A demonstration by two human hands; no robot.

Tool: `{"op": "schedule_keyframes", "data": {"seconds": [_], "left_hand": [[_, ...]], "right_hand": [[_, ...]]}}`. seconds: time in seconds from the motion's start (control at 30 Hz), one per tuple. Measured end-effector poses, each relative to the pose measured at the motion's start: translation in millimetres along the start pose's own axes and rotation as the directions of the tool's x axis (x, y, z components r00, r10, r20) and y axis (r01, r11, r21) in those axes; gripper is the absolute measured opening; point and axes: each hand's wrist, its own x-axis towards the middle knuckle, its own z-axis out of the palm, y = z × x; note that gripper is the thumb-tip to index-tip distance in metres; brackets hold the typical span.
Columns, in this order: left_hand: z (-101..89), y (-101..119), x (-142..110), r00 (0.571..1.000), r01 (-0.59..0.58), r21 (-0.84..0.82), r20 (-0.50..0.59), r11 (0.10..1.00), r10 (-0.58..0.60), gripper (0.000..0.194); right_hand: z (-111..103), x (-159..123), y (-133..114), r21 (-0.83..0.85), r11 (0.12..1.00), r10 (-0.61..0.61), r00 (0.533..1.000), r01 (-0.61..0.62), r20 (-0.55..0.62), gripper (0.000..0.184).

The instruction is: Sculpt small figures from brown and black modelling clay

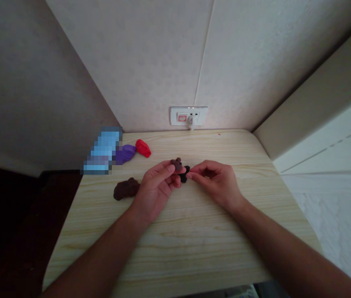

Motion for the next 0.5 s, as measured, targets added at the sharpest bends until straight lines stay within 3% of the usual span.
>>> {"op": "schedule_keyframes", "data": {"seconds": [0.27,0.5], "left_hand": [[-0.1,-0.3,0.7,1.0,-0.001,-0.006,-0.003,1.0,0.001,0.016],[-0.4,-0.3,0.0,1.0,0.002,-0.001,0.002,1.0,-0.002,0.016]], "right_hand": [[-0.8,1.2,4.6,0.026,0.999,-0.034,0.999,0.034,0.005,0.014],[1.4,1.6,0.3,0.096,0.995,0.013,1.0,-0.014,0.012,0.02]]}}
